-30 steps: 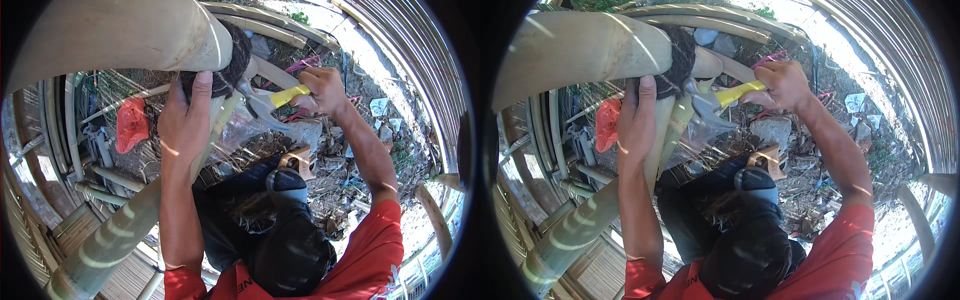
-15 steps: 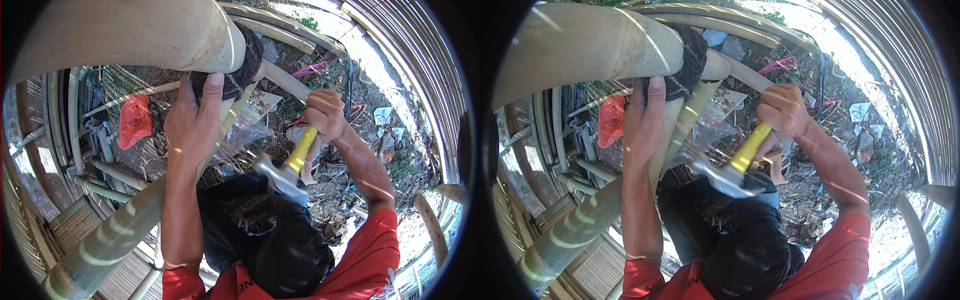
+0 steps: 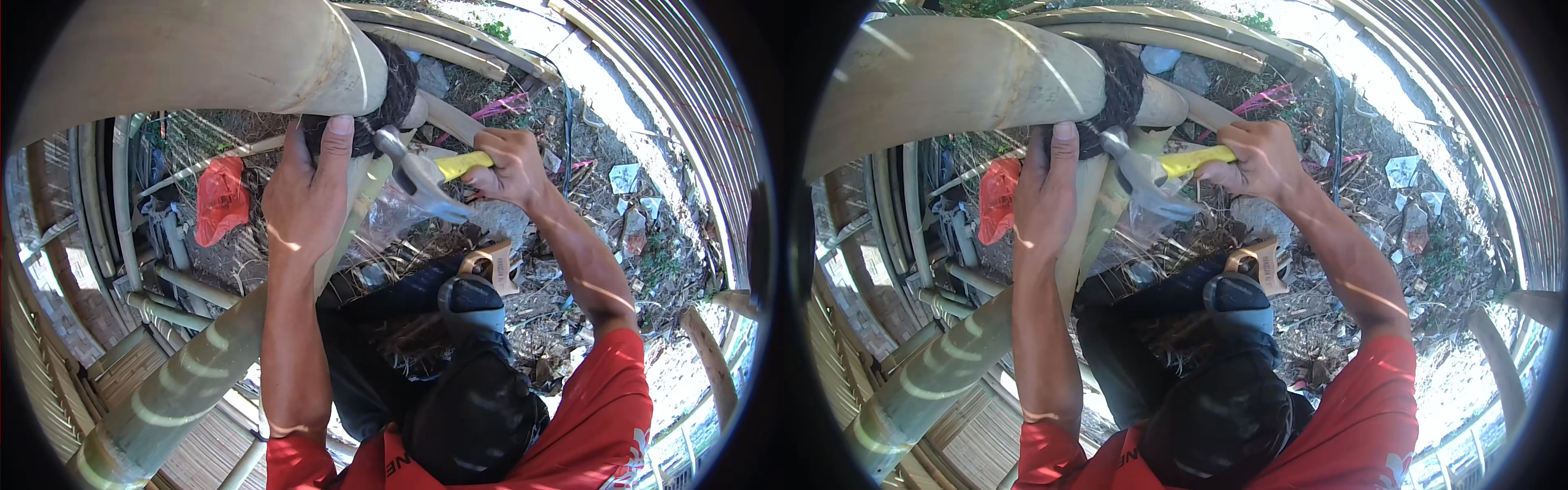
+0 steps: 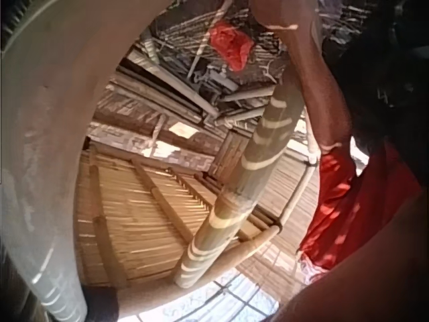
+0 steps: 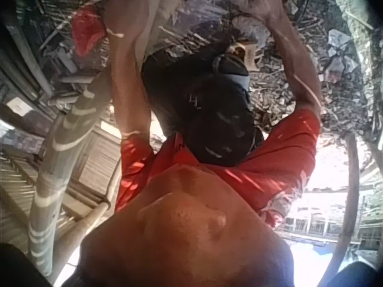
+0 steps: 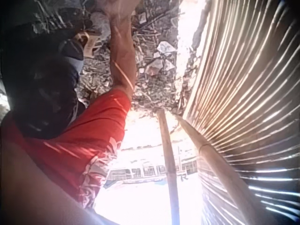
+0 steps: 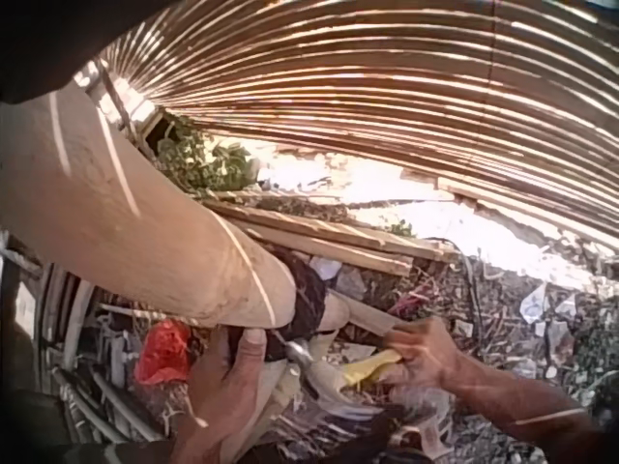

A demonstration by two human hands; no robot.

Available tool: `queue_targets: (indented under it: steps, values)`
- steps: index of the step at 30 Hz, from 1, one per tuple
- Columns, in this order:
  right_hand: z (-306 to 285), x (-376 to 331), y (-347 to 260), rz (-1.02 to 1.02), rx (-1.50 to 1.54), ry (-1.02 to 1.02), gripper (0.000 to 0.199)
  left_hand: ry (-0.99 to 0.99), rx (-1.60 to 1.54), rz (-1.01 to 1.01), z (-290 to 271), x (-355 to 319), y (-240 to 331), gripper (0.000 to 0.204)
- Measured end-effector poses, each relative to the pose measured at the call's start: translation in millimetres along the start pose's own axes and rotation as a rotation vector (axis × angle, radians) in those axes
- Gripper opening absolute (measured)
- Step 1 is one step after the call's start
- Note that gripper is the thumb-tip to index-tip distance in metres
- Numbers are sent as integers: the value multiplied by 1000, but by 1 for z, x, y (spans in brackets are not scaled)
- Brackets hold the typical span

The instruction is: The person cuts a bamboo pole with a handsaw, fits bamboo pieces into a bamboo frame, secures the joints using a hammer, and sorts bamboo poles on the ground.

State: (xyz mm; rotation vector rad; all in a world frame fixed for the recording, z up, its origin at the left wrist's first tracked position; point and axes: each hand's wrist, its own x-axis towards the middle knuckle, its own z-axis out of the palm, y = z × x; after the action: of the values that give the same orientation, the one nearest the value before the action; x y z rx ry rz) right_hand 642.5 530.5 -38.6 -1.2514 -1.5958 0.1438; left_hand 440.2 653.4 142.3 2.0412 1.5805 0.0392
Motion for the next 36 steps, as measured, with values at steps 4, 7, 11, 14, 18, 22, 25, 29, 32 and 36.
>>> queue_targets:
  steps: [4,7,11,14,18,22,25,29,32,36]
  values:
    - [-8,2,-9,-11,17,17,74,68,69,-6,1,4,-16,102]
    - [2,-12,12,193,-71,-102,71,56,23,28,5,4,-5,99]
    - [-8,-15,-1,63,22,-82,68,68,76,26,1,6,-8,98]
    - [5,-16,6,201,-120,-144,72,42,-2,79,-2,8,-3,97]
    - [-2,-40,-15,257,65,-118,75,39,93,-10,-6,1,1,94]
    - [4,-77,-35,315,163,-17,70,94,-64,-21,-9,-3,13,89]
    - [-3,-99,-54,480,98,26,71,205,-294,-35,-2,-18,40,85]
    - [-19,-125,-60,627,35,17,65,138,-174,150,-9,-24,-10,74]
    - [-25,-124,-65,710,-15,64,64,296,21,322,0,-29,-21,70]
    - [-27,-98,-74,929,-128,137,55,284,-129,247,4,-24,-13,64]
